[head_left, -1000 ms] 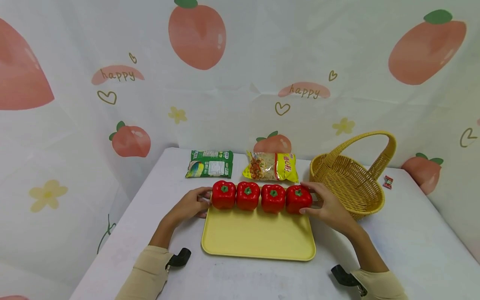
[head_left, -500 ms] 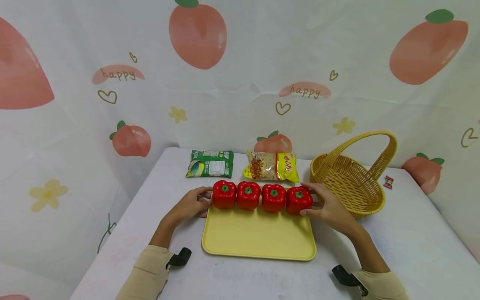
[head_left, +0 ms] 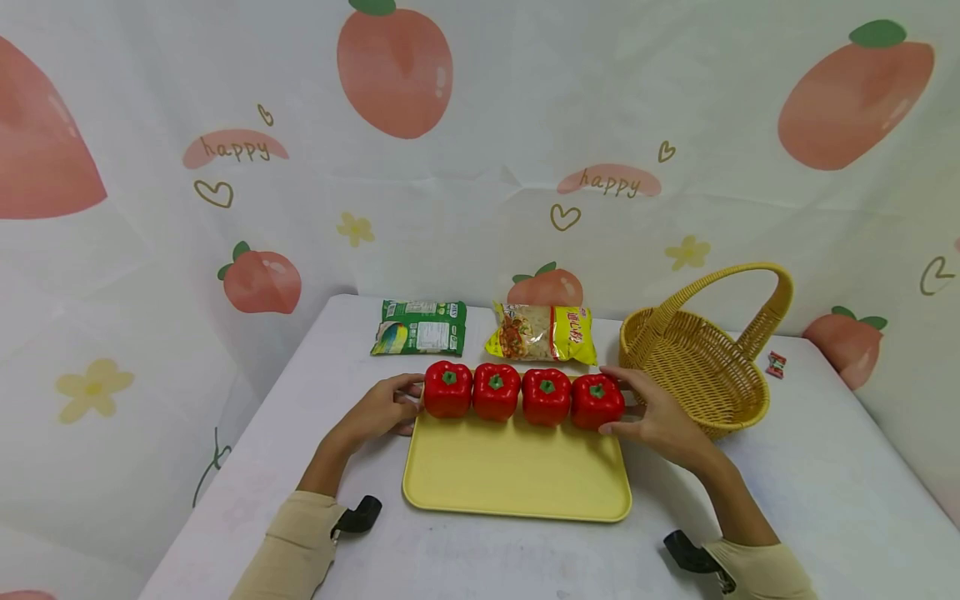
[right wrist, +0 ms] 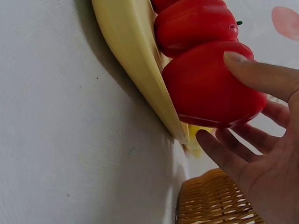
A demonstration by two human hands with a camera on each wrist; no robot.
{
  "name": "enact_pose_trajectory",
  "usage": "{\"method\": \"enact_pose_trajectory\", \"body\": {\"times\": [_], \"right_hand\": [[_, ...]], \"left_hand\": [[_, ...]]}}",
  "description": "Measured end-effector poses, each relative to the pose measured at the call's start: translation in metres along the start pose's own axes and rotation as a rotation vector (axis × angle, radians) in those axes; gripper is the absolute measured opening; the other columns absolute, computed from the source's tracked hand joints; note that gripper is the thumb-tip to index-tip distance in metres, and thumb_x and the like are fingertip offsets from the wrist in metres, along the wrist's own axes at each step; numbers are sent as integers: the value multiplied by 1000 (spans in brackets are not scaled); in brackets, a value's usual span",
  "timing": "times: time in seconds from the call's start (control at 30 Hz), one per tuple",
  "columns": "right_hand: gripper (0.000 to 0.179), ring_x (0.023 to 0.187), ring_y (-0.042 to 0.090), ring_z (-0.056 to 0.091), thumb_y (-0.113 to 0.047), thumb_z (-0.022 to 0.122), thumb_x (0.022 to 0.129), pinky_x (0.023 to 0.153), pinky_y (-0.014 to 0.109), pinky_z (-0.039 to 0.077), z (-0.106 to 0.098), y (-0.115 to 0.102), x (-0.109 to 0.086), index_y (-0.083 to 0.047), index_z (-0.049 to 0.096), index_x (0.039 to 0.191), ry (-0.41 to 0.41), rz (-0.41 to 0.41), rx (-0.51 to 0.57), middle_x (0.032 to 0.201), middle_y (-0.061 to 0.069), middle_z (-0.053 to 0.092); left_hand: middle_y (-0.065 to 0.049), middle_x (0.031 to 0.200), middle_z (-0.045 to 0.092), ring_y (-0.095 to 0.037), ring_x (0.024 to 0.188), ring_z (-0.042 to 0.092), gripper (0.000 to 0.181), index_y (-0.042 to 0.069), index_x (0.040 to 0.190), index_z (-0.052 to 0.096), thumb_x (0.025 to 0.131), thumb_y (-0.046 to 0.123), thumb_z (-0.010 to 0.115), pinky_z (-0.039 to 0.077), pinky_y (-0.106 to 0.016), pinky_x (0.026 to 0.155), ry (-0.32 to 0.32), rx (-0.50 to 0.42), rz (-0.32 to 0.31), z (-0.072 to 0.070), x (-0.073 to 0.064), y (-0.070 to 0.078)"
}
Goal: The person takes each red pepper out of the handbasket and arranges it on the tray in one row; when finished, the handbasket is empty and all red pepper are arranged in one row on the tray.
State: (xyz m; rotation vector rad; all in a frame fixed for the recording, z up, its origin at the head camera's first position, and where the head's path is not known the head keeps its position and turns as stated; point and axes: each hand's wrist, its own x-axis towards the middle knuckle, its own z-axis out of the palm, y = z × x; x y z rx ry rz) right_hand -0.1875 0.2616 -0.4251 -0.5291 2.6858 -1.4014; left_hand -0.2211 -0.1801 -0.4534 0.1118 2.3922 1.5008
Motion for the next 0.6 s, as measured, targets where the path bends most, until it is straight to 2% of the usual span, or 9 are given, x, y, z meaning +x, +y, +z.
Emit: {"method": "enact_pose_trajectory", "body": {"times": [0.2, 0.33, 0.43, 0.53, 0.6], "right_hand": [[87, 134, 43, 54, -24, 89, 86, 105, 57, 55, -4, -4, -3, -6, 43, 158, 10, -4, -3, 157, 21, 47], [81, 136, 42, 50, -17, 86, 88, 103, 50, 58, -16, -8, -7, -6, 45, 157, 44, -41, 22, 155, 20, 48], [75, 133, 29, 54, -14, 85, 90, 96, 31, 62, -29, -9, -13, -8, 48, 155, 107, -69, -24, 150, 17, 52], [69, 126, 7, 57, -12, 83, 92, 90, 15, 58, -45, -9, -24, -8, 51, 153, 172, -83, -70, 145, 15, 55], [65, 121, -5, 56, -13, 81, 94, 88, 9, 54, -57, -7, -33, -8, 53, 152, 208, -77, -106, 142, 7, 57]], "left_hand": [[-19, 131, 59, -26, 105, 67, 61, 4, 153, 52, 94, 3, 66, 67, -35, 77, -4, 2, 5, 0, 0, 0], [-18, 131, 60, -25, 104, 66, 61, 5, 153, 53, 93, 4, 65, 66, -34, 77, -2, 14, 3, 0, 0, 0], [-18, 130, 61, -24, 98, 66, 59, 4, 153, 53, 94, 6, 64, 66, -34, 75, 0, 52, 23, -1, -1, 2], [-17, 127, 64, -22, 90, 66, 56, 3, 151, 55, 96, 9, 63, 65, -33, 74, 21, 133, 48, -2, -2, 4], [-16, 126, 66, -23, 91, 67, 53, 2, 150, 56, 98, 11, 63, 65, -35, 77, 45, 209, 70, -3, -4, 6]]}}
